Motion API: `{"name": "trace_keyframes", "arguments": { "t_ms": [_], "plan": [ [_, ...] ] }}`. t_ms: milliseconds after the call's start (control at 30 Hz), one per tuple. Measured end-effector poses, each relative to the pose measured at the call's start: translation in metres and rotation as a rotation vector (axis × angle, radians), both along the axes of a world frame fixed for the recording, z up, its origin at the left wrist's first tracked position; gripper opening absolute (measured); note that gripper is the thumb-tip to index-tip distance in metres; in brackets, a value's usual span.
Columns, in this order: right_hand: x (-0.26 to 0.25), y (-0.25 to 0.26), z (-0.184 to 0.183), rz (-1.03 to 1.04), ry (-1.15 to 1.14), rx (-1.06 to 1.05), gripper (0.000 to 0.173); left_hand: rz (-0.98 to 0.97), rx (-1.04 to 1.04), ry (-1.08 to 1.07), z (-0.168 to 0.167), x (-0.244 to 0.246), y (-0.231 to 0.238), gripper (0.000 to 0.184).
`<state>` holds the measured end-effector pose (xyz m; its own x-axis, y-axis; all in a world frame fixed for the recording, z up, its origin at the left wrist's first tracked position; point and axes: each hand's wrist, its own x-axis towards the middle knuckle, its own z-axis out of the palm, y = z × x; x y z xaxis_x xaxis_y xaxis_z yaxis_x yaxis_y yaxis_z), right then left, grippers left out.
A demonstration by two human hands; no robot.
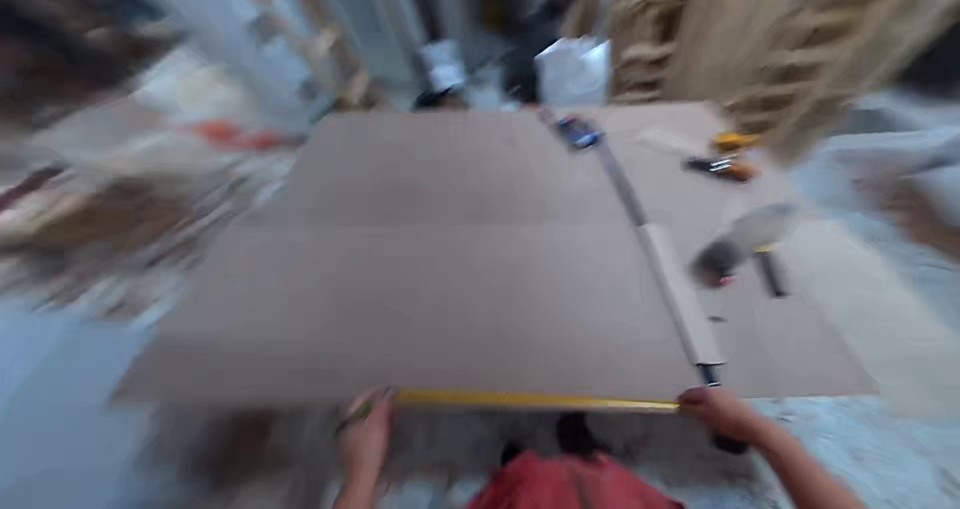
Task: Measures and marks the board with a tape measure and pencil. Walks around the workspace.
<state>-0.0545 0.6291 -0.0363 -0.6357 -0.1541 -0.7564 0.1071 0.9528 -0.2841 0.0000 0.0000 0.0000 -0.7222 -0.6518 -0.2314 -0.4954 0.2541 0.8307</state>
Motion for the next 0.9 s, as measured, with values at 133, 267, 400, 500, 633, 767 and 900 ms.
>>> {"name": "trace_keyframes", "arguments": {
  "t_ms": [133, 267, 400, 500, 633, 767, 900],
  "plan": [
    [-0.005, -0.001, -0.016, 0.004, -0.027, -0.007, 0.031, 0.066, -0.036, -0.197, -0.024, 0.0, -0.035, 0.024],
    [-0.002, -0.003, -0.014, -0.009, -0.026, 0.019, 0.028, 0.118, 0.0, -0.191, -0.043, 0.002, -0.047, 0.023],
    [-0.002, -0.004, -0.014, -0.029, -0.028, 0.031, 0.026, 0.109, 0.015, -0.235, -0.039, -0.006, -0.047, 0.022],
    [-0.001, -0.004, -0.014, -0.038, -0.026, 0.031, 0.025, 0.067, -0.016, -0.284, -0.042, -0.01, -0.048, 0.022],
    [0.0, -0.003, -0.013, -0.038, -0.023, 0.035, 0.025, 0.011, -0.091, -0.363, -0.034, -0.017, -0.044, 0.019],
    [-0.002, -0.004, -0.013, -0.036, -0.03, 0.049, 0.025, -0.091, -0.192, -0.458, -0.03, -0.021, -0.038, 0.021],
    [-0.001, -0.008, -0.007, -0.053, -0.039, 0.051, 0.024, -0.103, -0.247, -0.502, -0.035, -0.017, -0.032, 0.022]
  ]
}}
